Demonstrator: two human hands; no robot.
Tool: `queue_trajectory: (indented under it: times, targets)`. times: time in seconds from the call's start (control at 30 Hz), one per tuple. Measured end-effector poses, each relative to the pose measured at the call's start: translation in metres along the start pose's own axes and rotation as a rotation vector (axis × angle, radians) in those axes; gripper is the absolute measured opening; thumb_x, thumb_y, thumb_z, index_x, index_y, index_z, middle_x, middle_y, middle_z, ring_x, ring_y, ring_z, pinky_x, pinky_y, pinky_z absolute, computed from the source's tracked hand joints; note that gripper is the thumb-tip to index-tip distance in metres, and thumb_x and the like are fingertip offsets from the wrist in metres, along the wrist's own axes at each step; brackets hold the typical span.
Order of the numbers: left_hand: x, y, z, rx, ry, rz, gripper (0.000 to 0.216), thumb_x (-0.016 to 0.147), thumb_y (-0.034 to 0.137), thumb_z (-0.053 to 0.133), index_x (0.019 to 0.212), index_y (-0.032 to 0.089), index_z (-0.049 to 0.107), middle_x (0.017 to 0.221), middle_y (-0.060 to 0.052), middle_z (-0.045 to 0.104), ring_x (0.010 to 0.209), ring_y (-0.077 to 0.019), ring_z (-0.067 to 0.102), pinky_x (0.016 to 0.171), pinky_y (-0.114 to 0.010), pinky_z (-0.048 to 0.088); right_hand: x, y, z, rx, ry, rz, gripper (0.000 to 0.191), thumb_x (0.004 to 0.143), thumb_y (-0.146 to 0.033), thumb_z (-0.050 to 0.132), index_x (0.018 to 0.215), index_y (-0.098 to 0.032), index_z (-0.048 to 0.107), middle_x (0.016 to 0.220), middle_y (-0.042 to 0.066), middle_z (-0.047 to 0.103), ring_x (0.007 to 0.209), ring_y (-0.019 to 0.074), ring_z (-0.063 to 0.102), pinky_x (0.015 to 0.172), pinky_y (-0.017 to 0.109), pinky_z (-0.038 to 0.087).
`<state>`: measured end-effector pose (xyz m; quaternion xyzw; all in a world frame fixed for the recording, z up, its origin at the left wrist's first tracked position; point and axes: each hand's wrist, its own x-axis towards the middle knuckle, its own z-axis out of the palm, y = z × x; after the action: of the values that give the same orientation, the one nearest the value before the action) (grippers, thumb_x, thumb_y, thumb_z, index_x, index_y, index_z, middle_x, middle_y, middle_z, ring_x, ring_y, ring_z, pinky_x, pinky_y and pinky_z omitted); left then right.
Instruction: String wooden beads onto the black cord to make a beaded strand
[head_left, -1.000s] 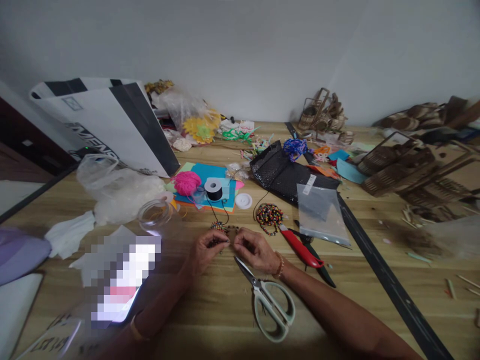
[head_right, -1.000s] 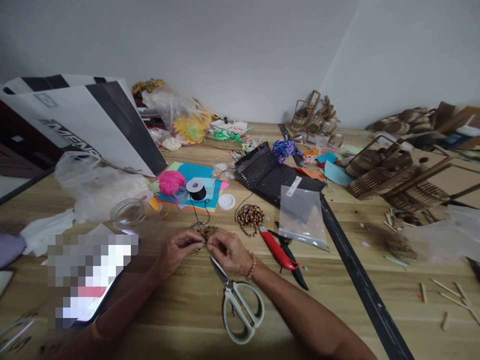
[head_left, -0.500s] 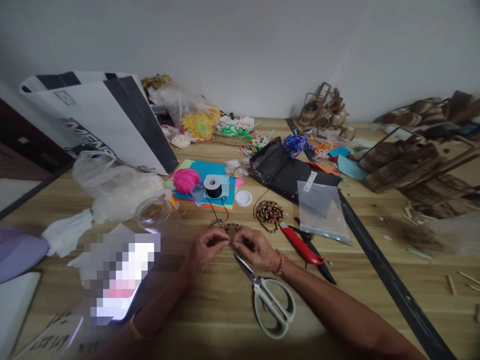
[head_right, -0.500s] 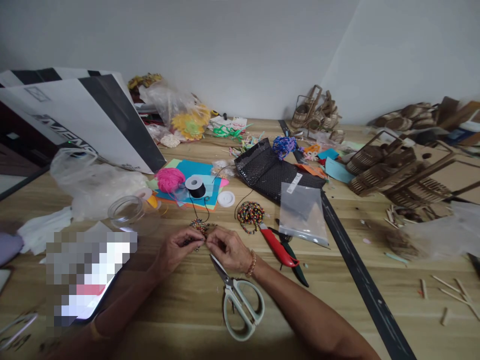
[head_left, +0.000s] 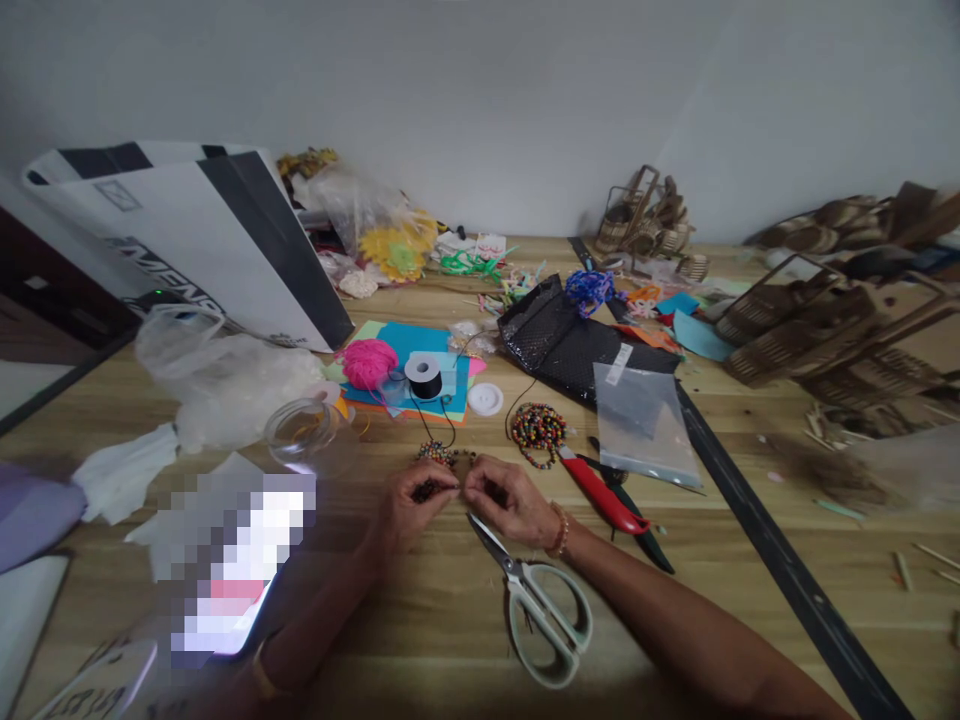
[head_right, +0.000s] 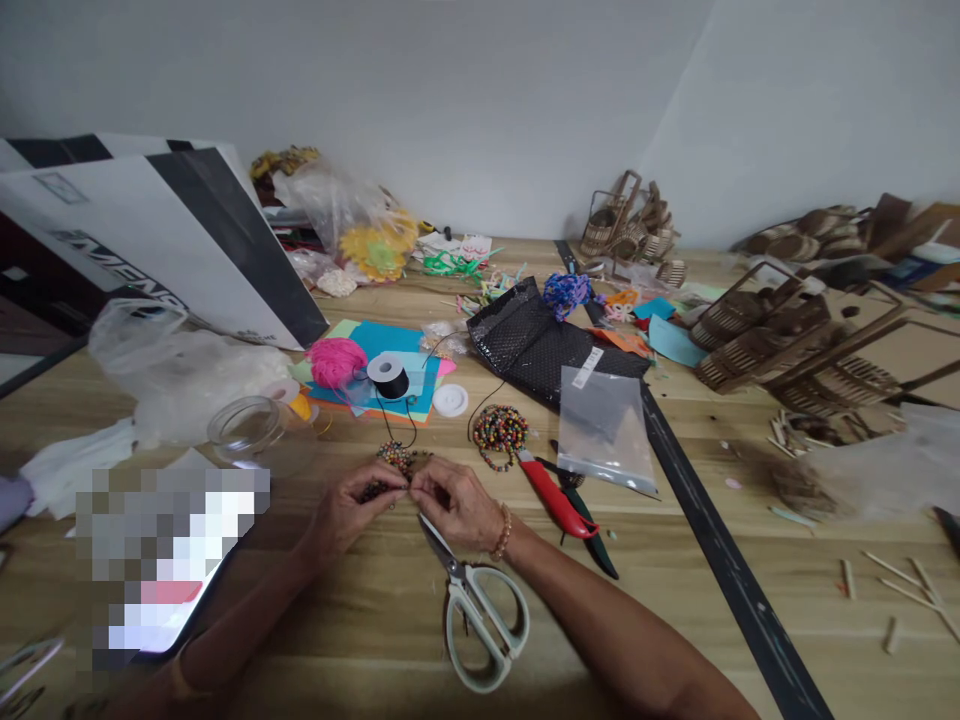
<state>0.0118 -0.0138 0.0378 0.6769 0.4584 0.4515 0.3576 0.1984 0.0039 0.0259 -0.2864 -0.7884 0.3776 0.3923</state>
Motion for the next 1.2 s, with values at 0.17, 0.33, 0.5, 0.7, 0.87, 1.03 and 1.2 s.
queue_trajectory:
  times: [0.17, 0.33, 0.5, 0.7, 0.87, 1.03, 1.2]
  targets:
    - [0.0, 0.004, 0.002, 0.002, 0.005, 0.028, 0.004, 0.07, 0.014, 0.068, 0.067, 0.016, 0.069, 0.068, -0.004, 0.069, 0.065, -0.0151, 0.064, 0.063, -0.024, 0.05, 0.0, 0.0, 0.0, -0.016, -0.006, 0.017, 0.012, 0.087, -0.02, 0.052, 0.077, -0.015, 0.056, 0.069, 0.001, 0.052, 0.062, 0.011, 0.046, 0.057, 0.022, 0.037]
    - [-0.001, 0.001, 0.003, 0.002, -0.007, -0.011, 0.002, 0.069, 0.017, 0.07, 0.066, 0.016, 0.07, 0.067, -0.004, 0.07, 0.062, -0.0147, 0.063, 0.06, -0.023, 0.049, -0.001, 0.002, 0.002, -0.021, 0.003, 0.029, 0.01, 0.086, -0.019, 0.053, 0.077, -0.015, 0.056, 0.069, 0.0, 0.051, 0.062, 0.0109, 0.046, 0.056, 0.021, 0.036]
    - [-0.002, -0.006, 0.003, -0.076, -0.034, -0.117, 0.006, 0.067, 0.02, 0.07, 0.069, 0.015, 0.071, 0.07, -0.005, 0.071, 0.065, -0.0158, 0.064, 0.063, -0.024, 0.049, 0.0, 0.001, 0.001, -0.016, 0.006, 0.021, 0.012, 0.086, -0.021, 0.052, 0.077, -0.015, 0.055, 0.068, 0.0, 0.051, 0.06, 0.0107, 0.045, 0.055, 0.021, 0.036]
    - [0.0, -0.006, 0.002, -0.226, -0.082, -0.282, 0.011, 0.066, 0.022, 0.07, 0.073, 0.015, 0.072, 0.071, -0.004, 0.07, 0.066, -0.0151, 0.062, 0.064, -0.024, 0.048, 0.0, 0.0, 0.0, -0.017, 0.006, 0.026, 0.011, 0.087, -0.019, 0.052, 0.076, -0.016, 0.055, 0.068, 0.0, 0.051, 0.062, 0.011, 0.046, 0.057, 0.022, 0.036]
    - [0.001, -0.005, 0.001, -0.275, -0.067, -0.328, 0.011, 0.063, 0.023, 0.072, 0.07, 0.015, 0.071, 0.07, -0.003, 0.069, 0.066, -0.0146, 0.061, 0.064, -0.024, 0.047, 0.0, -0.001, 0.0, -0.015, 0.003, 0.034, 0.011, 0.087, -0.018, 0.052, 0.077, -0.016, 0.055, 0.068, 0.0, 0.05, 0.06, 0.0104, 0.045, 0.055, 0.021, 0.035]
    - [0.0, -0.006, 0.001, -0.264, -0.062, -0.329, 0.012, 0.062, 0.024, 0.073, 0.07, 0.015, 0.07, 0.068, -0.003, 0.068, 0.065, -0.0141, 0.06, 0.064, -0.024, 0.047, -0.001, -0.002, -0.001, -0.015, -0.001, 0.036, 0.011, 0.087, -0.018, 0.051, 0.078, -0.015, 0.055, 0.068, 0.0, 0.051, 0.061, 0.0107, 0.046, 0.056, 0.021, 0.035]
    - [-0.001, -0.006, 0.001, -0.242, -0.081, -0.295, 0.012, 0.065, 0.024, 0.073, 0.07, 0.014, 0.068, 0.069, -0.003, 0.068, 0.065, -0.014, 0.06, 0.063, -0.024, 0.047, 0.0, -0.002, -0.001, -0.02, -0.003, 0.029, 0.013, 0.088, -0.021, 0.051, 0.077, -0.016, 0.055, 0.068, 0.0, 0.051, 0.06, 0.0109, 0.046, 0.055, 0.022, 0.036]
